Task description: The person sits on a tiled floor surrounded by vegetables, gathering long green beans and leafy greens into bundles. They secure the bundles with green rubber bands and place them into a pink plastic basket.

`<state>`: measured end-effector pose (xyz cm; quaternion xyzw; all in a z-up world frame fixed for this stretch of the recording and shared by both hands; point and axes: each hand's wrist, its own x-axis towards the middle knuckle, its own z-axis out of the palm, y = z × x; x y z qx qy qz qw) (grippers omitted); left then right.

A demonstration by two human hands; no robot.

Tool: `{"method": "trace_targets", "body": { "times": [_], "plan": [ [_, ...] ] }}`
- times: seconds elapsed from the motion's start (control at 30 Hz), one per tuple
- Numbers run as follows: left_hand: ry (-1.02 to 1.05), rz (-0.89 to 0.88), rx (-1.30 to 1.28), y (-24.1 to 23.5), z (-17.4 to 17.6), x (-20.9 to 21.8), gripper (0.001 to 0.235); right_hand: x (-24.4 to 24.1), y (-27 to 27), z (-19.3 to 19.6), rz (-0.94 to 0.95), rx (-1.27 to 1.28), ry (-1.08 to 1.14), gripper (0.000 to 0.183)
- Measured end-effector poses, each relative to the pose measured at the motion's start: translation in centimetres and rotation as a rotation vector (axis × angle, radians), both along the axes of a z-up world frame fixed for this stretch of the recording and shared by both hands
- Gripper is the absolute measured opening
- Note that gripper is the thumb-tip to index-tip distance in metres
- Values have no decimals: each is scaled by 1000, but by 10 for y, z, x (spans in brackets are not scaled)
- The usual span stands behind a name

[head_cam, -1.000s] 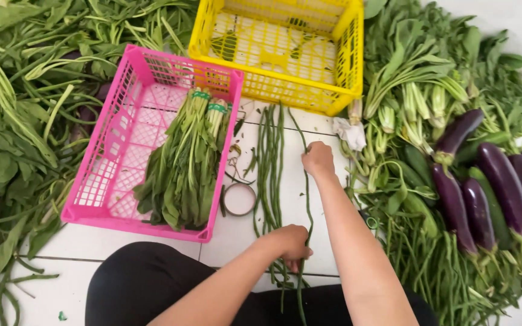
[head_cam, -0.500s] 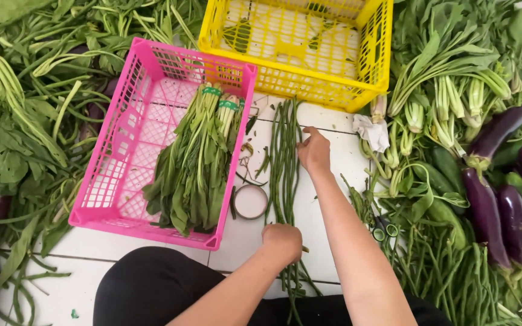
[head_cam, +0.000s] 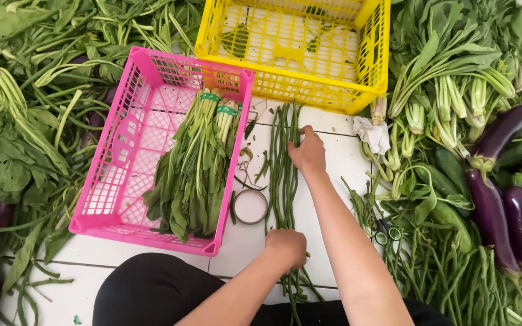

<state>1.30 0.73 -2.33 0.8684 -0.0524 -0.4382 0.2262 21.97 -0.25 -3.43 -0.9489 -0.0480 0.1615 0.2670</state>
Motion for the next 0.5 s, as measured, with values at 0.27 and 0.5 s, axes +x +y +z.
{"method": "trace_targets", "body": {
  "times": [0.27,0.5],
  "plan": [
    [19,2,22,7,31,2,25,-9,6,2,9,-4,-20,50],
    [58,-31,42,11,49,5,30,-13,6,1,-3,0,-65,51]
  ]
}}
